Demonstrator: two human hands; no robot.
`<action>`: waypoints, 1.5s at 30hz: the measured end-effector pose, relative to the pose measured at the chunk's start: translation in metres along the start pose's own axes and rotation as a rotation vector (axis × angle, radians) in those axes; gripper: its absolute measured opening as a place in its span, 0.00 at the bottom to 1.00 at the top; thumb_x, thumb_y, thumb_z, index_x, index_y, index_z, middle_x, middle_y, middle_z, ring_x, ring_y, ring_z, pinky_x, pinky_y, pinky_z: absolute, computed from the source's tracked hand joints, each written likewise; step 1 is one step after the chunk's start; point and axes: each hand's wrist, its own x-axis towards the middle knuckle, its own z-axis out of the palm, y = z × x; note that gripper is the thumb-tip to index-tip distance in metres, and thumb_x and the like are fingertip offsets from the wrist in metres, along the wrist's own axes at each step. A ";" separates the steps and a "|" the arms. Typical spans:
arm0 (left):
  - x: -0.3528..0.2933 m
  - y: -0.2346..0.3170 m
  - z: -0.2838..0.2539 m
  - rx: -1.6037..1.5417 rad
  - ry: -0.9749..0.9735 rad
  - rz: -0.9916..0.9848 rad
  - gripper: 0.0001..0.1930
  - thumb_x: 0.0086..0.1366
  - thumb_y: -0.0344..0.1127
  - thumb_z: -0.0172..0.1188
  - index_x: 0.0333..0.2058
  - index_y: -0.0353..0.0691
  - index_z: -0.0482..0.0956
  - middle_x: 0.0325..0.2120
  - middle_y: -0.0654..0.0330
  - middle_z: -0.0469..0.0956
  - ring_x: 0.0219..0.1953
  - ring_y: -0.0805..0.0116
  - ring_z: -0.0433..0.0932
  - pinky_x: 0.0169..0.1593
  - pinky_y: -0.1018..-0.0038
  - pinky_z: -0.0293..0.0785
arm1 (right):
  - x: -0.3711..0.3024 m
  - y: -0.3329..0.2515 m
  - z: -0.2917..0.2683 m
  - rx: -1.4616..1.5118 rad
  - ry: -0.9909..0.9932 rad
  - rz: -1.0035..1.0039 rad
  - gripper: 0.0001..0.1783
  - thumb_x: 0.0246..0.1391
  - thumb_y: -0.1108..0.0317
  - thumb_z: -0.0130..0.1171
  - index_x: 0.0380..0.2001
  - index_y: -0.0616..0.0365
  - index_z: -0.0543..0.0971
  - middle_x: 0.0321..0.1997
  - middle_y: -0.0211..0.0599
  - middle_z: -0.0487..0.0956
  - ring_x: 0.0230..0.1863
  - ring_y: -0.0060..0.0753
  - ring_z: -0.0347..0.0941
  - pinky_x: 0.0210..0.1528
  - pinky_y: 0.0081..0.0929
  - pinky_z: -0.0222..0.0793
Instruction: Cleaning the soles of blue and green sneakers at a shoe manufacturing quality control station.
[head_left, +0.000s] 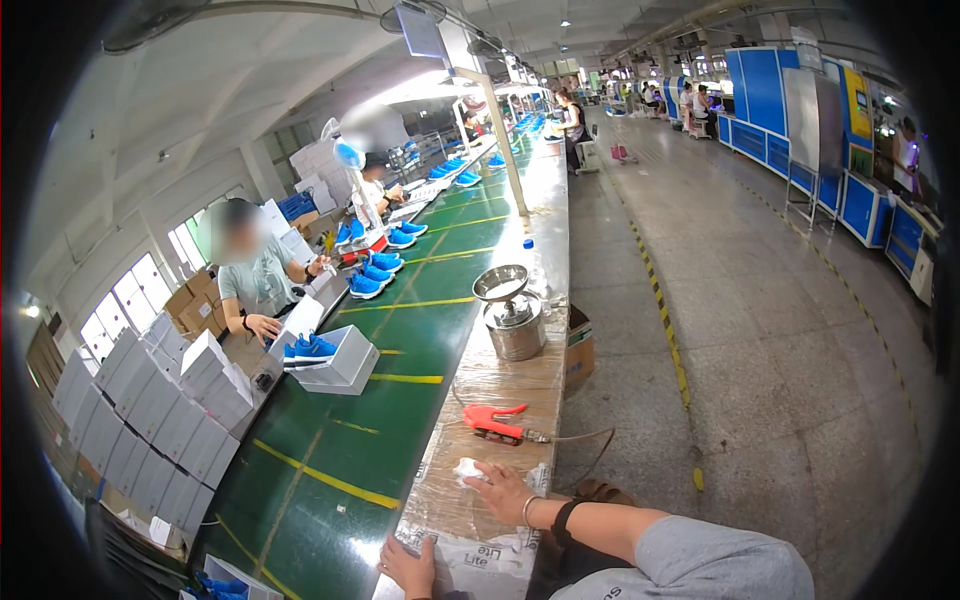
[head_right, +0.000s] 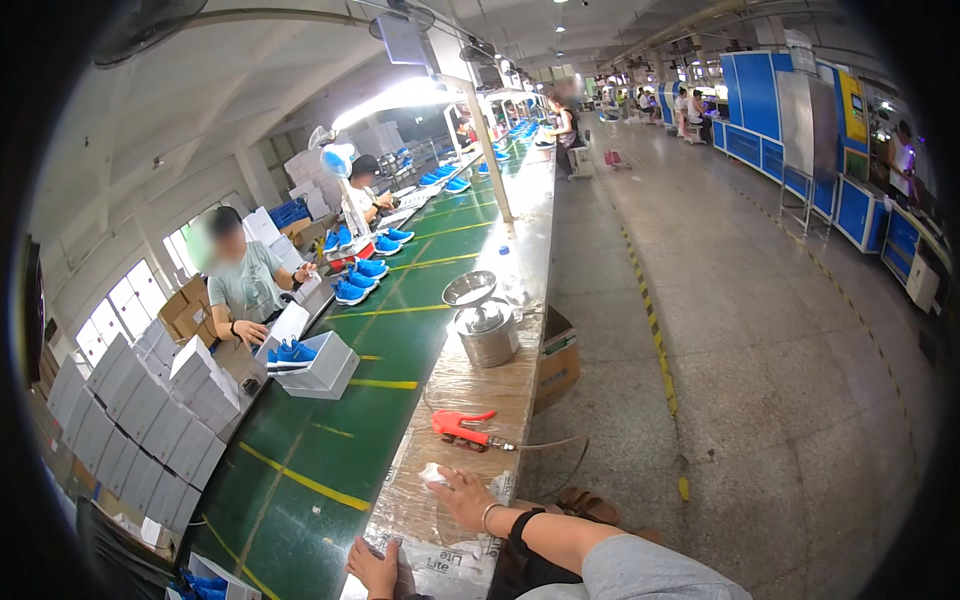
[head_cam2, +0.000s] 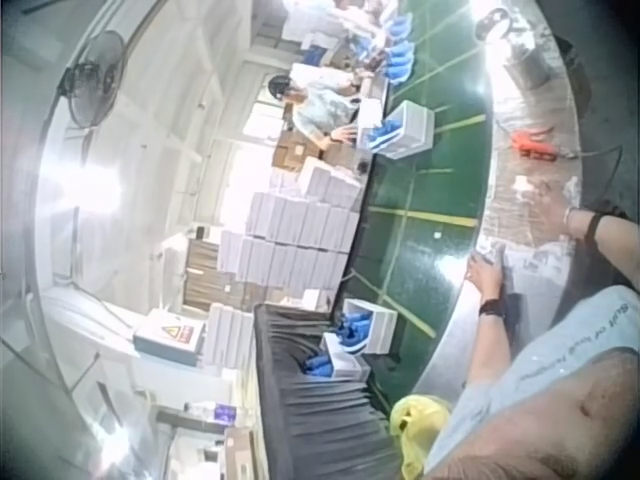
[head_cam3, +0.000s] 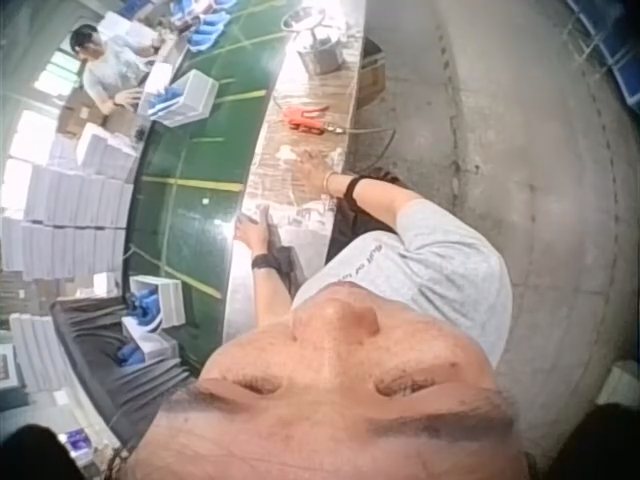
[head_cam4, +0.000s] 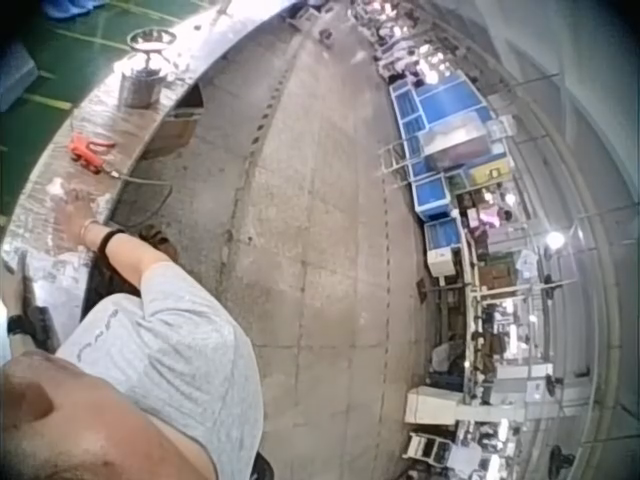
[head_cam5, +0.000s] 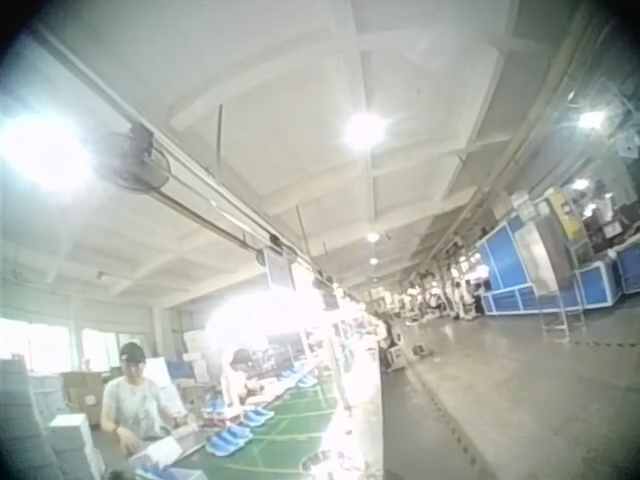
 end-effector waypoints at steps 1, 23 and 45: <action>0.000 -0.002 0.004 0.010 0.019 0.015 0.50 0.48 0.74 0.49 0.54 0.30 0.62 0.50 0.36 0.66 0.55 0.40 0.62 0.57 0.43 0.49 | -0.001 0.000 -0.002 -0.021 -0.014 0.005 0.30 0.49 0.68 0.49 0.59 0.44 0.62 0.64 0.45 0.53 0.62 0.56 0.53 0.62 0.48 0.50; 0.006 -0.021 0.023 -0.092 0.068 0.010 0.46 0.51 0.65 0.55 0.57 0.31 0.59 0.53 0.46 0.62 0.59 0.49 0.56 0.62 0.50 0.40 | -0.001 0.000 -0.003 0.091 0.153 -0.085 0.30 0.40 0.72 0.56 0.52 0.47 0.68 0.59 0.49 0.58 0.57 0.53 0.56 0.59 0.45 0.53; 0.005 -0.016 0.021 -0.088 0.048 -0.009 0.46 0.51 0.64 0.55 0.57 0.30 0.58 0.55 0.44 0.62 0.60 0.50 0.56 0.62 0.53 0.39 | -0.002 -0.001 -0.005 0.098 0.163 -0.069 0.30 0.41 0.73 0.57 0.52 0.47 0.68 0.59 0.47 0.58 0.57 0.52 0.56 0.59 0.45 0.52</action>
